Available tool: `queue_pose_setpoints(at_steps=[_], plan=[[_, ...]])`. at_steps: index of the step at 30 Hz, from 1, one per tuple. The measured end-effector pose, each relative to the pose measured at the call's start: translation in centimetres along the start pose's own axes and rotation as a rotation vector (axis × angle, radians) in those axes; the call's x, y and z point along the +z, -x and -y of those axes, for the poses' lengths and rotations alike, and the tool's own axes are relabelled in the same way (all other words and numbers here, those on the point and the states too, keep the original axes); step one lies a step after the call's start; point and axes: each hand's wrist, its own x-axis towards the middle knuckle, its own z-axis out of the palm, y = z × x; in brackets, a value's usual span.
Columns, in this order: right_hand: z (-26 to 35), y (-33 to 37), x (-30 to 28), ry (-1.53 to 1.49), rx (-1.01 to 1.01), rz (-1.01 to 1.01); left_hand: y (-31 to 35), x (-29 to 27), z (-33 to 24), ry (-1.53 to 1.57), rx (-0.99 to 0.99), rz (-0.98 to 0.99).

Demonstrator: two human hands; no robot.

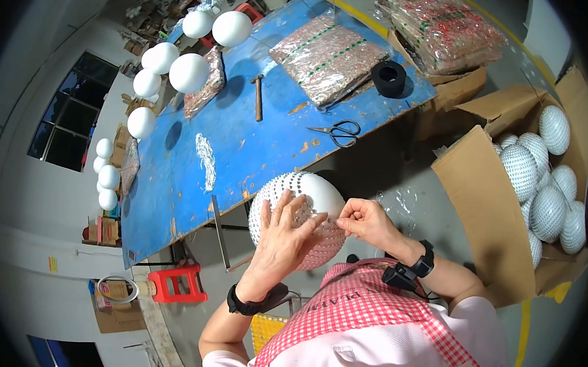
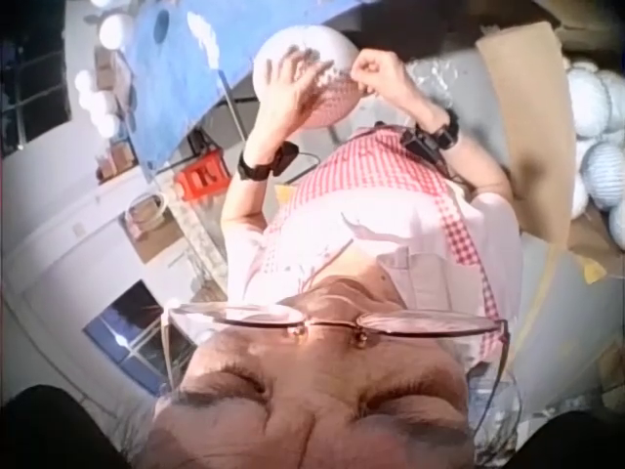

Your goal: The person wraps a strand of beads around a white sphere, pressing them into the surface, and then uses scissors to cut the strand.

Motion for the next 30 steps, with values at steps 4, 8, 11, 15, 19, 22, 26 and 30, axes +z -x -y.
queue_pose_setpoints(at_steps=[4,8,11,15,19,22,26,30], plan=[[0.3,0.3,0.6,0.054,-0.103,-0.057,0.1,0.2,0.2,-0.036,0.026,-0.016],[1.7,1.2,1.7,0.396,-0.224,-0.185,0.0,0.2,0.2,-0.037,0.02,-0.017],[2.3,1.6,2.1,0.386,-0.269,-0.234,0.1,0.0,0.1,-0.029,0.027,-0.016],[2.4,1.4,2.1,0.353,-0.235,-0.227,0.1,-0.2,0.3,0.023,0.015,-0.025],[1.3,0.7,2.0,0.347,-0.261,-0.205,-0.1,-0.2,0.7,0.08,0.01,-0.051],[1.2,-0.2,1.6,0.035,-0.101,-0.085,-0.1,-0.1,1.1,0.105,0.032,-0.045],[1.1,-0.5,1.0,-0.313,0.157,0.055,0.2,0.1,0.8,0.053,0.035,-0.046],[1.4,-0.1,0.8,-0.233,0.212,0.041,0.3,0.7,0.7,-0.027,0.016,-0.043]])
